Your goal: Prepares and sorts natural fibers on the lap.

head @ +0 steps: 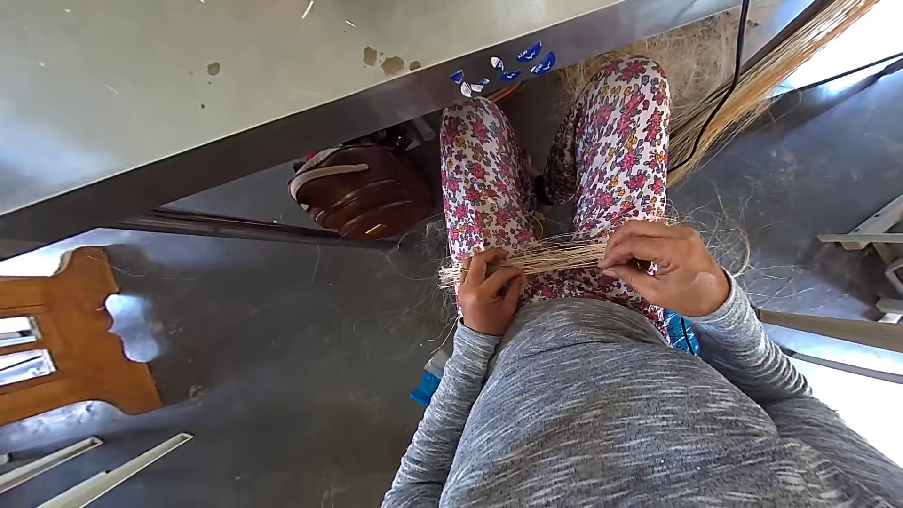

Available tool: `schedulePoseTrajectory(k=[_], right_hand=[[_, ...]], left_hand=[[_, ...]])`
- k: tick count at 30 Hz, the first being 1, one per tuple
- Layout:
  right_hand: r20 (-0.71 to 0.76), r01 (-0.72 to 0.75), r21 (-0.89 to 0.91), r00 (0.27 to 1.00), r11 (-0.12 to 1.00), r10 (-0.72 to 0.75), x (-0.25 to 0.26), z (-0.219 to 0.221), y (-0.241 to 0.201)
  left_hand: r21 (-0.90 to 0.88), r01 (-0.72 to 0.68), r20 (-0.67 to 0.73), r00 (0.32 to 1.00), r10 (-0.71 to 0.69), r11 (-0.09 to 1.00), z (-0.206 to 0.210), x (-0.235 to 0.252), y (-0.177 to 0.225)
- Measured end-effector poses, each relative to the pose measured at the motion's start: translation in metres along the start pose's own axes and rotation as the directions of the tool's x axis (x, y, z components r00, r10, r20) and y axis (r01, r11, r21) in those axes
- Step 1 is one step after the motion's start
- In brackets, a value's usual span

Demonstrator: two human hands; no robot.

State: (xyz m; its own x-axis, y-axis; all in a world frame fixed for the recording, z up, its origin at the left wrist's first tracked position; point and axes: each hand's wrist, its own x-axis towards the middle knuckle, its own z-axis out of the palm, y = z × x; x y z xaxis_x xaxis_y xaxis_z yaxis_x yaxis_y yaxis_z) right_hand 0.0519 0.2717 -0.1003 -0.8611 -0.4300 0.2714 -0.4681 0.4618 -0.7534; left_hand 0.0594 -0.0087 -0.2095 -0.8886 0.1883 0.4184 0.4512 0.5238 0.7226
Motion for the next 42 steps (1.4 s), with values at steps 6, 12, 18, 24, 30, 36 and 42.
schedulePoseTrajectory(k=[6, 12, 18, 24, 30, 36, 42], right_hand=[[0.055, -0.007, -0.098, 0.998, 0.995, 0.013, -0.010, 0.012, 0.007], [-0.098, -0.084, -0.178, 0.993, 0.980, 0.068, -0.012, 0.014, 0.013], [-0.146, -0.161, -0.215, 0.981, 0.963, 0.131, -0.009, 0.011, 0.016], [-0.195, -0.025, 0.031, 0.980, 0.999, 0.030, -0.005, 0.004, -0.003], [-0.097, 0.055, 0.058, 0.994, 0.997, -0.049, 0.001, 0.026, -0.008], [-0.072, 0.096, -0.026, 0.993, 0.995, -0.098, 0.007, 0.052, 0.002], [-0.063, 0.023, 0.333, 0.998, 0.943, -0.002, 0.007, 0.029, 0.008]], left_hand=[[-0.243, 0.110, -0.008, 0.993, -0.115, 0.964, -0.006, 0.003, 0.007], [-0.418, 0.210, 0.070, 0.978, -0.199, 0.884, -0.017, 0.007, 0.022], [-0.544, 0.242, 0.123, 0.970, -0.209, 0.803, -0.024, 0.012, 0.035], [-0.603, 0.255, 0.144, 0.967, -0.212, 0.756, -0.023, 0.014, 0.036], [-0.603, 0.263, 0.154, 0.965, -0.213, 0.753, -0.023, 0.017, 0.040], [-0.604, 0.245, 0.146, 0.970, -0.197, 0.759, -0.020, 0.019, 0.042], [-0.127, -0.005, 0.136, 0.990, 0.022, 0.992, -0.017, 0.022, 0.033]])
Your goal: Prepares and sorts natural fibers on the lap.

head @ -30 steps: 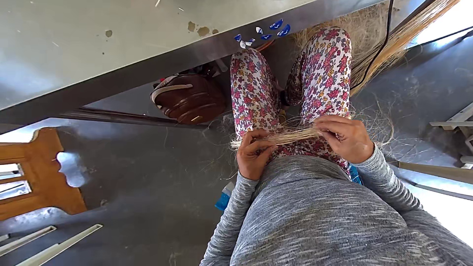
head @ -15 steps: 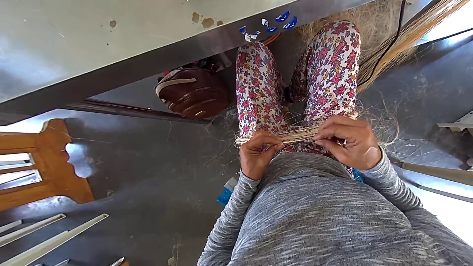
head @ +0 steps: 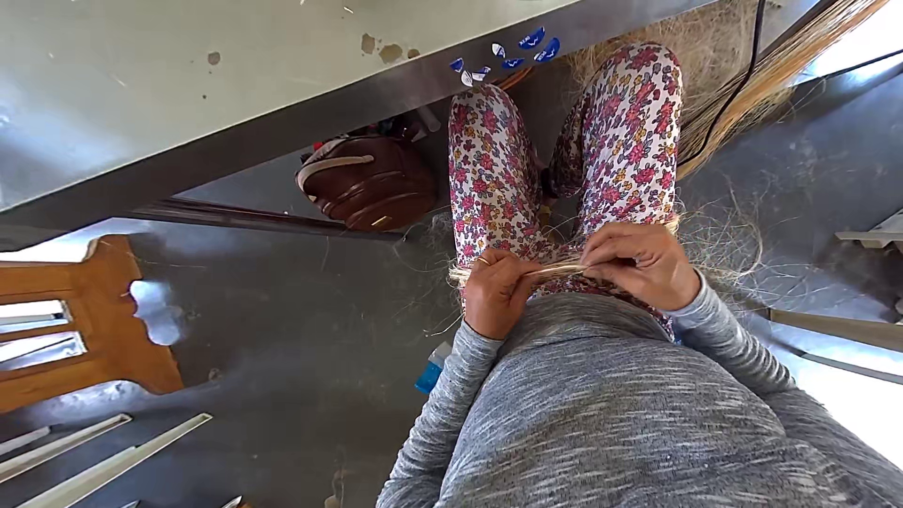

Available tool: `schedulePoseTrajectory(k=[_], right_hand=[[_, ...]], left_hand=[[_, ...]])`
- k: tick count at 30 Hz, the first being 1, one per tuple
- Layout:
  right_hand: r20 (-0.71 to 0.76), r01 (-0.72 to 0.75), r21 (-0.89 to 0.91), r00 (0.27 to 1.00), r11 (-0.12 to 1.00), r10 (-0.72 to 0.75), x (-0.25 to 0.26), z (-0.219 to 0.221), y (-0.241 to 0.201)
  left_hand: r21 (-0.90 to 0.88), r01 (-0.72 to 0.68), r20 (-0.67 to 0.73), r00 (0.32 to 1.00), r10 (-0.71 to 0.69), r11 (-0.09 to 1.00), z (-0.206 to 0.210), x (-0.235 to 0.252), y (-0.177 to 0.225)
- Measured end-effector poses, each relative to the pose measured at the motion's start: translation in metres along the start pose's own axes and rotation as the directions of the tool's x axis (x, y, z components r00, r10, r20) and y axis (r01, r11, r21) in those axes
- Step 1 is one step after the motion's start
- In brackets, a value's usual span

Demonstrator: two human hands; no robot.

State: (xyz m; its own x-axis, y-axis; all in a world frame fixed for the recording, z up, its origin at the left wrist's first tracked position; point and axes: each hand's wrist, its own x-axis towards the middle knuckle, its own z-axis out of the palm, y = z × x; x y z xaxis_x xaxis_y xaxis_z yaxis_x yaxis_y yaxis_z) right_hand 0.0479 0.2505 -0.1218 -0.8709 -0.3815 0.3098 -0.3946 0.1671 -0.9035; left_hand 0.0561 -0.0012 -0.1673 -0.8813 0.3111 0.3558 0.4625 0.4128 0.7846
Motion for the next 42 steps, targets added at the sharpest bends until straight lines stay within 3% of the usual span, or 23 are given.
schedulePoseTrajectory(k=[3, 8, 10, 12, 14, 19, 23, 25, 29, 31, 33, 34, 35, 37, 39, 40, 42], right_hand=[[-0.076, -0.027, 0.167, 0.996, 0.986, 0.041, -0.004, -0.022, 0.006], [-0.302, -0.031, 0.415, 0.938, 0.909, 0.170, -0.016, -0.065, 0.014], [-0.426, -0.004, 0.470, 0.875, 0.883, 0.231, -0.023, -0.090, 0.017], [-0.549, 0.034, 0.552, 0.767, 0.833, 0.333, -0.031, -0.113, 0.017], [-0.637, 0.168, 0.646, 0.656, 0.745, 0.404, -0.036, -0.133, 0.021], [-0.737, 0.538, 0.676, 0.505, 0.503, 0.450, -0.055, -0.184, 0.040], [-0.824, 0.619, 0.566, 0.420, 0.544, 0.380, -0.073, -0.227, 0.040], [-0.839, 0.558, 0.527, 0.461, 0.641, 0.288, -0.074, -0.230, 0.032], [-0.725, 0.317, 0.482, 0.667, 0.817, 0.169, -0.056, -0.187, 0.006], [-0.632, 0.233, 0.479, 0.760, 0.846, 0.149, -0.040, -0.154, -0.004], [-0.505, 0.174, 0.464, 0.858, 0.869, 0.098, -0.025, -0.121, -0.011], [-0.416, 0.138, 0.446, 0.907, 0.884, 0.069, -0.019, -0.105, -0.015], [-0.311, 0.094, 0.430, 0.949, 0.898, 0.050, -0.013, -0.088, -0.019], [-0.068, -0.003, 0.402, 0.997, 0.916, 0.033, -0.006, -0.050, -0.029], [0.172, -0.065, 0.319, 0.985, 0.945, 0.009, 0.001, -0.019, -0.034], [0.252, -0.088, 0.279, 0.968, 0.956, 0.016, 0.003, -0.008, -0.035], [0.297, -0.139, 0.237, 0.953, 0.962, 0.065, 0.005, 0.003, -0.034]], left_hand=[[0.148, -0.057, 0.013, 0.998, 0.055, 0.987, 0.003, -0.001, -0.011], [0.230, -0.056, 0.029, 0.998, 0.051, 0.972, 0.005, -0.008, -0.024], [0.253, -0.052, 0.029, 0.999, 0.046, 0.966, 0.005, -0.011, -0.027], [0.273, -0.042, 0.034, 0.999, 0.034, 0.961, 0.003, -0.013, -0.029], [0.291, -0.030, 0.032, 0.999, 0.021, 0.956, 0.001, -0.016, -0.031], [0.309, 0.017, -0.003, 1.000, -0.017, 0.951, -0.006, -0.021, -0.032], [0.323, 0.018, 0.014, 1.000, -0.024, 0.946, -0.014, -0.024, -0.034], [0.271, 0.005, 0.061, 0.998, -0.022, 0.963, -0.019, -0.023, -0.030], [-0.041, 0.056, 0.045, 0.998, -0.054, 0.998, -0.062, -0.016, -0.003], [0.080, 0.032, -0.167, 0.986, -0.019, 0.996, -0.094, -0.017, 0.016], [0.380, 0.080, -0.411, 0.907, 0.091, 0.922, -0.112, -0.012, 0.038], [0.426, 0.100, -0.442, 0.890, 0.110, 0.899, -0.114, -0.006, 0.052], [0.348, 0.081, -0.401, 0.913, 0.070, 0.934, -0.112, -0.003, 0.066], [-0.084, 0.070, -0.128, 0.989, -0.080, 0.994, -0.096, 0.004, 0.086], [-0.534, 0.212, 0.246, 0.965, -0.089, 0.819, -0.067, 0.014, 0.081], [-0.666, 0.292, 0.347, 0.936, -0.061, 0.686, -0.052, 0.018, 0.074], [-0.801, 0.362, 0.368, 0.926, -0.086, 0.477, -0.032, 0.021, 0.067]])
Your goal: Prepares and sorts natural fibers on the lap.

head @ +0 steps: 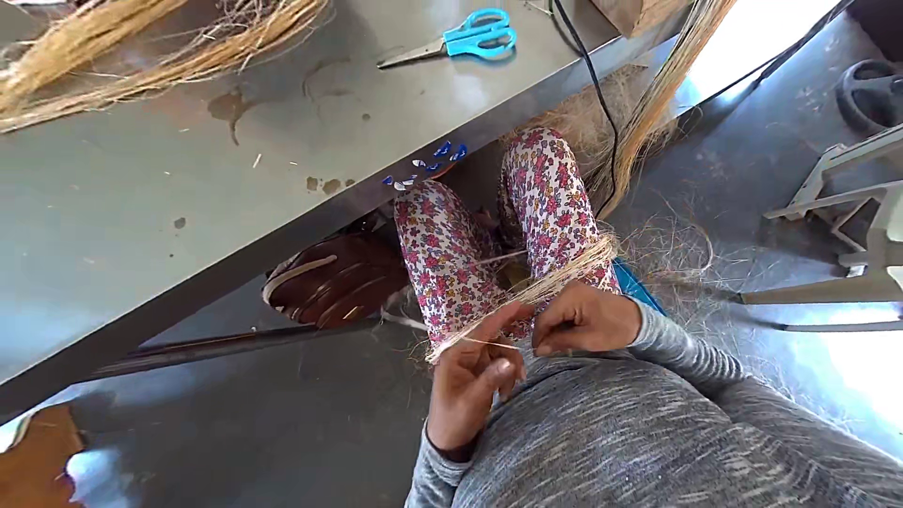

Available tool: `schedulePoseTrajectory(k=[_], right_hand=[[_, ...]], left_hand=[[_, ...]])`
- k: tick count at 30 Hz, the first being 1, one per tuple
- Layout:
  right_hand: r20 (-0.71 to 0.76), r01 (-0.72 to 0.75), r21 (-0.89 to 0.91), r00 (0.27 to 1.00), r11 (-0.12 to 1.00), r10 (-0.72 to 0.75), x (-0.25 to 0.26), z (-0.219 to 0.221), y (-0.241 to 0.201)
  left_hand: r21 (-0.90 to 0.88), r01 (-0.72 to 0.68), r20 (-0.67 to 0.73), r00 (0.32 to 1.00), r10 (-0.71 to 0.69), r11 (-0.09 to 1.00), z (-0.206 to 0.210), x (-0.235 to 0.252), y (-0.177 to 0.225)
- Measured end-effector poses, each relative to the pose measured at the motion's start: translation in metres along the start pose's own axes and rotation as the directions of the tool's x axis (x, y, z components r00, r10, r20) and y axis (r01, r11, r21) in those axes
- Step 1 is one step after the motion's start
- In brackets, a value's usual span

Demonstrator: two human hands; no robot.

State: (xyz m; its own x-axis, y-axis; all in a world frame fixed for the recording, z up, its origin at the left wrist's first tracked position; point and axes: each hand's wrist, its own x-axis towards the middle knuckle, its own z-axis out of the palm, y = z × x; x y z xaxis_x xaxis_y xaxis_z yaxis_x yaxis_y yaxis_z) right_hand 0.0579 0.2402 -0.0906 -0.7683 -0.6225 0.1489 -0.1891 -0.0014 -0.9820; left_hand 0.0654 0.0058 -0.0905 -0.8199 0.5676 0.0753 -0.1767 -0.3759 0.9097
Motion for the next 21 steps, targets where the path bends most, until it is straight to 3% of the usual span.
schedulePoseTrajectory(k=[3, 6, 10, 15, 20, 21], right_hand=[[-0.080, -0.061, -0.023, 0.995, 0.998, 0.059, -0.004, -0.005, 0.005], [-0.117, -0.137, -0.061, 0.985, 0.989, 0.129, -0.018, -0.025, 0.007], [-0.161, -0.231, -0.125, 0.964, 0.965, 0.210, -0.038, -0.065, 0.010], [-0.245, -0.377, -0.100, 0.906, 0.921, 0.345, -0.060, -0.108, 0.028], [-0.285, -0.423, 0.008, 0.867, 0.906, 0.408, -0.073, -0.129, 0.055], [-0.292, -0.432, 0.014, 0.861, 0.902, 0.416, -0.075, -0.132, 0.059]], left_hand=[[-0.025, -0.113, -0.125, 0.986, 0.109, 0.993, -0.001, 0.006, -0.004], [0.206, -0.237, -0.173, 0.946, 0.274, 0.949, -0.011, 0.000, 0.004], [0.445, -0.279, -0.212, 0.891, 0.402, 0.851, -0.045, -0.021, 0.038], [0.618, -0.125, -0.466, 0.738, 0.489, 0.776, -0.127, -0.061, 0.086], [0.448, 0.046, -0.614, 0.742, 0.269, 0.893, -0.202, -0.095, 0.141], [0.416, 0.123, -0.714, 0.658, 0.240, 0.901, -0.186, -0.089, 0.155]])
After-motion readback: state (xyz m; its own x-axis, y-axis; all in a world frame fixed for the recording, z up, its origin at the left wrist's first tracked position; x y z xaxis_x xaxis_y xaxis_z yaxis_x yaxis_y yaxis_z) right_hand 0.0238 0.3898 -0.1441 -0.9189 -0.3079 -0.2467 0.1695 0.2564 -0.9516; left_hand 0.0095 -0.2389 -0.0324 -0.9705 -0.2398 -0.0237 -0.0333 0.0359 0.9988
